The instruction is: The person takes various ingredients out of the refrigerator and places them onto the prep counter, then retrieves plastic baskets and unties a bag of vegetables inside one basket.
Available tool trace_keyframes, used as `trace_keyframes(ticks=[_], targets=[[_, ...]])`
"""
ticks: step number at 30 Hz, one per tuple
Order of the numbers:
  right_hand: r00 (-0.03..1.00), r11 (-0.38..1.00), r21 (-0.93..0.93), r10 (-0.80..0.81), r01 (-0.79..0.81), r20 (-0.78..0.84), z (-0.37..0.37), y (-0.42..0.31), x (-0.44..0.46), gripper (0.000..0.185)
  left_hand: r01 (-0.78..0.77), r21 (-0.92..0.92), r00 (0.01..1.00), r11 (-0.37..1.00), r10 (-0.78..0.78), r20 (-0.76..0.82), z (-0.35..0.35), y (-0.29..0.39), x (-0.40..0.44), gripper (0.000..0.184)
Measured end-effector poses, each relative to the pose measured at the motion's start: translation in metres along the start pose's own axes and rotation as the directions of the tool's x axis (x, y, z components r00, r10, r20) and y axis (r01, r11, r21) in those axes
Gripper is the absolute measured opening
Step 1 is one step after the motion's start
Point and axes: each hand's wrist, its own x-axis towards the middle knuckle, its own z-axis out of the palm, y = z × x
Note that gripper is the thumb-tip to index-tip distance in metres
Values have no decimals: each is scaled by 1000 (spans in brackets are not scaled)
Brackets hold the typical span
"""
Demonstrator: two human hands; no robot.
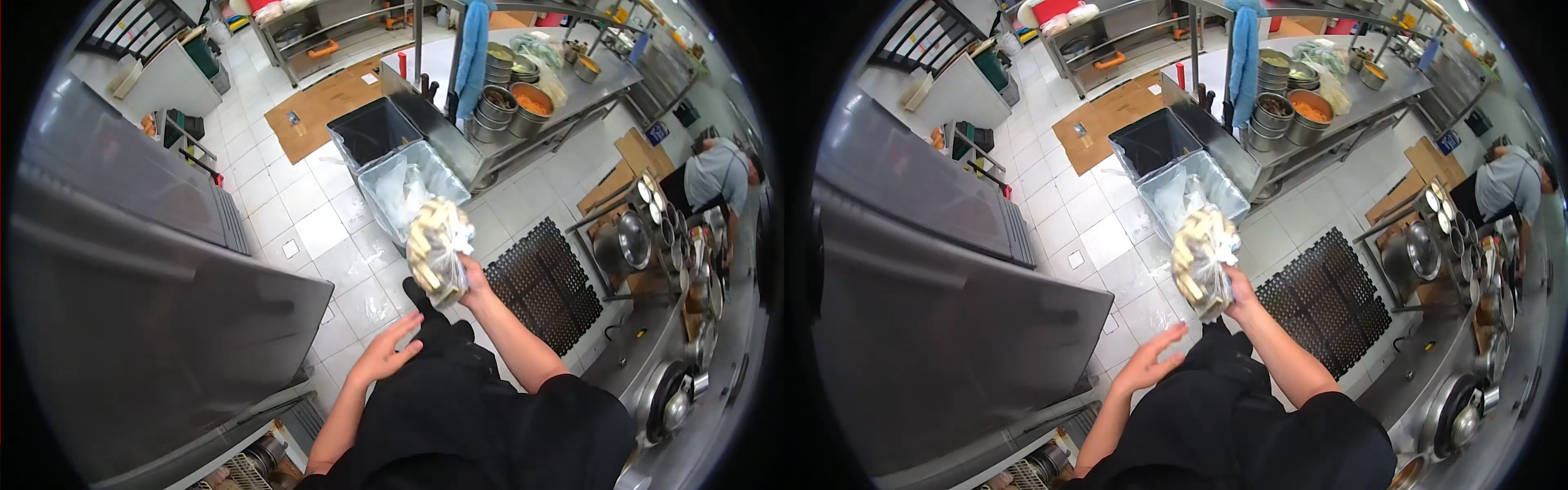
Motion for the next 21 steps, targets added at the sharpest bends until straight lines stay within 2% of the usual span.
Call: trace_keyframes(ticks=[2,3,4,5,6,7,8,9,10,12,13,15,16,18,19,20,21], targets=[[995,983,-178,-53,38,-79,6,-36,53,44,34,158,984,987,-61,167,-6,-27,19,59],[991,959,-253,-134,131,7,15,-56,87,46,43,157,986,987,-67,153,-11,-39,26,59],[991,971,-205,-130,124,-15,24,-78,122,48,127,427,969,895,-205,140,-16,-51,31,58],[991,981,-157,-123,115,-44,46,-101,152,49,196,658,936,727,-338,94,-21,-63,34,58],[985,980,-108,-159,165,67,61,-123,193,54,210,653,934,728,-347,86,-29,-76,38,58],[954,973,9,-230,233,194,80,-146,236,52,267,608,932,748,-362,36,-37,-90,41,57],[893,937,-42,-317,347,320,91,-171,291,49,321,558,925,765,-379,-14,-44,-99,44,57],[886,937,78,-349,342,306,120,-196,328,47,324,465,942,824,-326,-79,-54,-102,49,53],[892,924,91,-382,372,241,154,-221,358,45,333,461,940,823,-329,-92,-62,-97,52,53],[878,879,29,-476,475,41,211,-260,399,43,538,238,817,809,-431,-383,-76,-84,54,48],[874,873,82,-485,482,23,219,-280,431,43,543,232,812,807,-433,-391,-79,-89,50,48],[838,822,181,-545,539,-19,216,-319,490,44,526,138,681,839,-319,-659,-76,-112,32,44],[803,778,225,-594,587,-43,211,-330,509,44,531,130,671,837,-322,-667,-71,-123,20,44],[792,760,257,-610,598,-38,220,-326,493,50,510,-131,533,850,-431,-728,-52,-146,-14,41],[837,836,116,-509,537,-201,215,-321,484,58,515,-134,521,846,-434,-735,-38,-157,-32,41],[866,888,113,-396,446,-306,207,-318,489,66,555,-124,513,823,-456,-727,-22,-166,-51,39],[909,925,96,-335,367,-249,189,-302,498,65,591,-110,508,799,-475,-719,-5,-178,-70,38]])
